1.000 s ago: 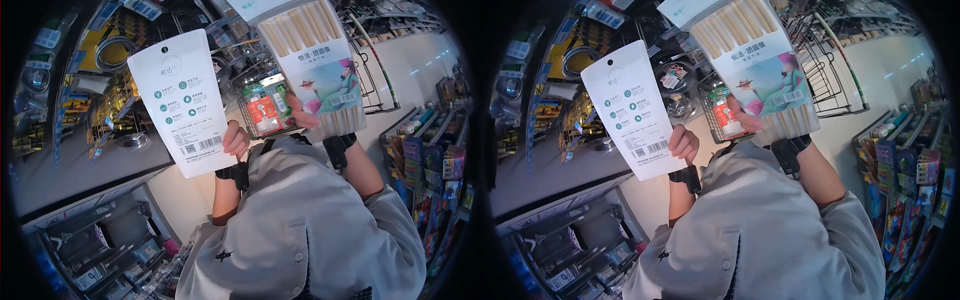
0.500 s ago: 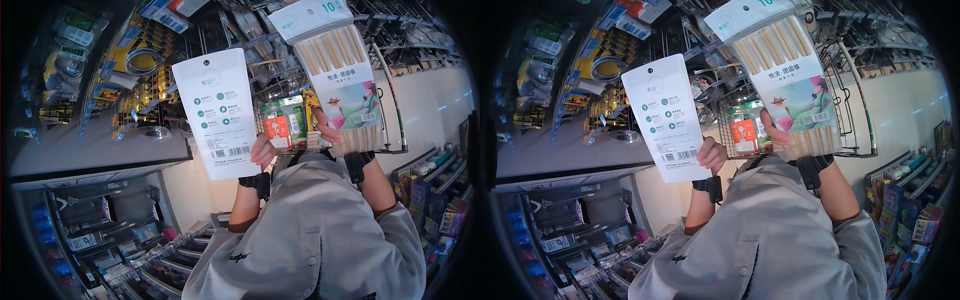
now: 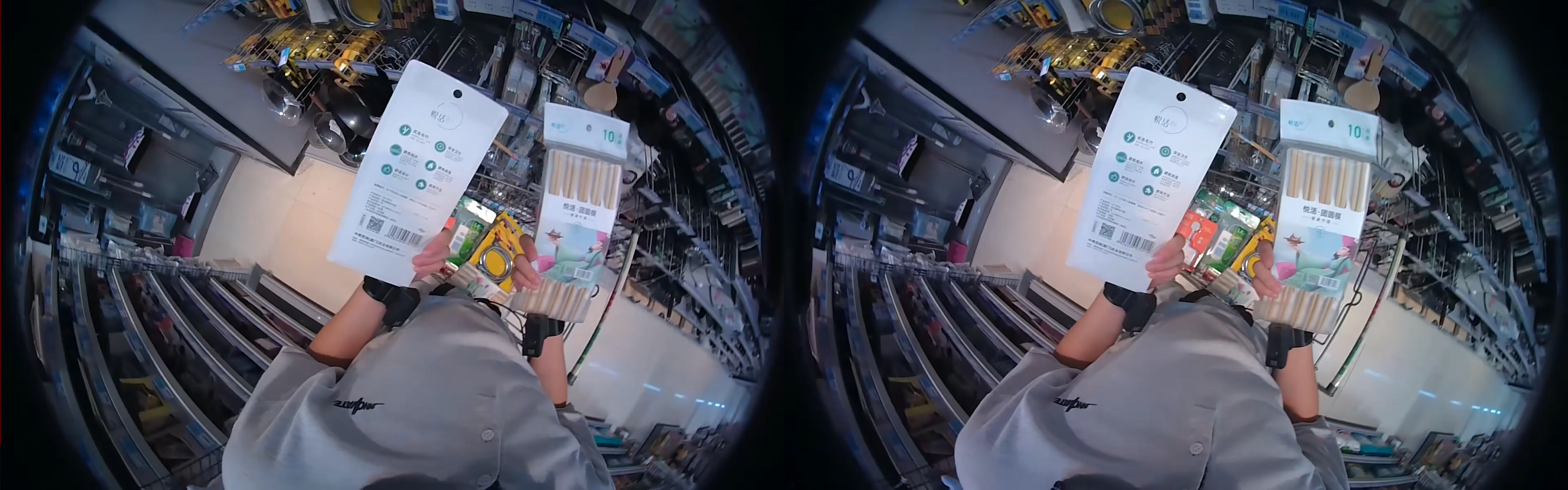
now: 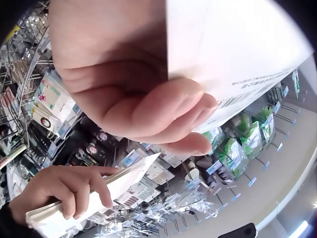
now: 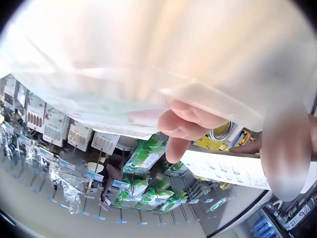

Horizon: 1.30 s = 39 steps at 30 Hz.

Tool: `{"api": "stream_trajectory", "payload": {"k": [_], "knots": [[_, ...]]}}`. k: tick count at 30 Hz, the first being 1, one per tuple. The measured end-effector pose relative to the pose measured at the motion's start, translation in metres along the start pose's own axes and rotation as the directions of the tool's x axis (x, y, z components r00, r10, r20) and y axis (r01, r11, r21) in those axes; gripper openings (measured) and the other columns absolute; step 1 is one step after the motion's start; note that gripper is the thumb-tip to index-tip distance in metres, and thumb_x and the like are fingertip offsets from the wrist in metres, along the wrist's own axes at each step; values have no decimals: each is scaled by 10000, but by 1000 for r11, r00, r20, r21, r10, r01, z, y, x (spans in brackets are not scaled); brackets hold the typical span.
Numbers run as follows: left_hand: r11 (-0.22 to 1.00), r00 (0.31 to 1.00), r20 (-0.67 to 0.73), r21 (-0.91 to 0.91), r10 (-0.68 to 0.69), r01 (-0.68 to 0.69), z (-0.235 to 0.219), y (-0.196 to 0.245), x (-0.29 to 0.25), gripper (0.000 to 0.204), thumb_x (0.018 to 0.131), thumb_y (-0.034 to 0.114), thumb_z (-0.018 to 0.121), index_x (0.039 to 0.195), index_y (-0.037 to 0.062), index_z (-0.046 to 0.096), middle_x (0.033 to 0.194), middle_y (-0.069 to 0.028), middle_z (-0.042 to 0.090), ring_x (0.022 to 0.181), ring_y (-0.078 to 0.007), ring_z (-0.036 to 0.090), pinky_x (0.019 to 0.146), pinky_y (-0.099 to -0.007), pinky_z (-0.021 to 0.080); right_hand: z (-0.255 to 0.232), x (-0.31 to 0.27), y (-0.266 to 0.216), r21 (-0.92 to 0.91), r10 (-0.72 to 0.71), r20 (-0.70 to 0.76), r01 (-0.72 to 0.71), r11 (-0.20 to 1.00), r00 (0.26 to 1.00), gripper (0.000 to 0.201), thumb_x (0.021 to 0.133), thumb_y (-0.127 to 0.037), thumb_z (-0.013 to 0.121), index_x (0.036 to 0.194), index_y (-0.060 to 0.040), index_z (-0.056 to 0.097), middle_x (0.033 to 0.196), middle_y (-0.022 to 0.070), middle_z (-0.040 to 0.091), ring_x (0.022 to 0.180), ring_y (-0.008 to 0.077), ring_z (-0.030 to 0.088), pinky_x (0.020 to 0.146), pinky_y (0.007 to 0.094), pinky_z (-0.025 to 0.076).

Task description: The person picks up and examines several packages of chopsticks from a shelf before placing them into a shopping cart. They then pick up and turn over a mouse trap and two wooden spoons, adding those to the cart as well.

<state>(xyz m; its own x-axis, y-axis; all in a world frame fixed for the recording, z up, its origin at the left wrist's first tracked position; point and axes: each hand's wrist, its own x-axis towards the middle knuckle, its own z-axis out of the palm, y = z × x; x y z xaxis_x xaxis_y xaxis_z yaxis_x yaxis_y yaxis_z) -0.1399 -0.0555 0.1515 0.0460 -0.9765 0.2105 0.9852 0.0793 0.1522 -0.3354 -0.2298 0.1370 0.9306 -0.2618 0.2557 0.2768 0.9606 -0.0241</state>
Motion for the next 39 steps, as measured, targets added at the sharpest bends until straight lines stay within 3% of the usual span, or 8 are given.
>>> {"api": "stream_trajectory", "payload": {"k": [13, 16, 20, 21, 25, 30, 34, 39], "knots": [[961, 935, -327, 273, 141, -49, 43, 8, 3, 502, 949, 467, 416, 1228, 53, 472, 731, -46, 450, 553, -123, 400, 491, -249, 365, -7, -10, -9, 65, -124, -92, 130, 989, 988, 976, 706, -737, 490, 1317, 13, 363, 954, 248, 518, 565, 211, 413, 503, 302, 357], [871, 906, -334, 486, 261, -72, 16, 17, 7, 491, 942, 313, 537, 1325, 33, 409, 847, -12, 533, 707, -94, 480, 625, -235, 405, 14, -24, -15, -147, -320, -775, 337, 930, 546, 682, 864, -572, 460, 1266, -21, 447, 931, 157, 571, 638, 209, 503, 552, 316, 407], [609, 705, -604, 731, 371, 306, -10, 16, 26, 348, 967, 212, 503, 1260, 30, 461, 1093, -49, 605, 950, -118, 590, 832, -265, 475, -68, -74, -31, -281, -307, -175, 251, 926, 936, 499, 953, -362, 502, 1312, -23, 430, 1097, 64, 593, 977, 135, 578, 734, 290, 500], [490, 723, -592, 777, 355, 396, -31, 19, 26, 307, 977, 198, 482, 1234, 32, 477, 1167, -67, 597, 1010, -130, 596, 887, -276, 476, -41, -62, -20, -596, -486, -573, 71, 800, 660, 475, 967, -278, 505, 1352, -20, 399, 1176, 40, 576, 1068, 127, 552, 878, 275, 478], [354, 714, -639, 763, 288, 540, -108, 13, 29, 267, 951, 133, 536, 1198, 36, 509, 1127, -49, 616, 999, -91, 581, 872, -267, 469, -78, -32, 11, -572, -451, -630, 15, 820, 632, 480, 961, -261, 530, 1357, -20, 404, 1207, 29, 561, 1108, 111, 521, 957, 270, 418], [480, 685, -702, 677, 193, 558, -167, 13, 20, 372, 993, 220, 458, 1302, 14, 436, 1199, -104, 578, 1030, -155, 576, 887, -287, 462, -220, 9, 63, -881, -676, -428, -445, 162, 600, 434, 864, -294, 666, 1113, 21, 499, 1035, 93, 577, 931, 136, 532, 790, 283, 452], [612, 487, -872, 413, 53, 674, -217, 50, 21, 397, 992, 266, 451, 1291, 5, 446, 1196, -117, 579, 1030, -168, 588, 812, -281, 500, -255, 24, 91, -860, -734, -498, -370, 350, 462, 633, 826, -297, 696, 1279, 30, 397, 1126, 203, 565, 1039, 296, 564, 894, 356, 442], [-47, 480, -847, 502, -228, 864, -316, 62, 21, 460, 888, 225, 631, 1261, 29, 446, 1163, -81, 582, 1031, -154, 571, 825, -288, 476, -306, 18, 108, -672, -735, -571, -722, 164, 365, 817, 806, -301, 690, 1432, -39, 235, 1190, 272, 515, 1079, 401, 538, 910, 418, 441]]}}
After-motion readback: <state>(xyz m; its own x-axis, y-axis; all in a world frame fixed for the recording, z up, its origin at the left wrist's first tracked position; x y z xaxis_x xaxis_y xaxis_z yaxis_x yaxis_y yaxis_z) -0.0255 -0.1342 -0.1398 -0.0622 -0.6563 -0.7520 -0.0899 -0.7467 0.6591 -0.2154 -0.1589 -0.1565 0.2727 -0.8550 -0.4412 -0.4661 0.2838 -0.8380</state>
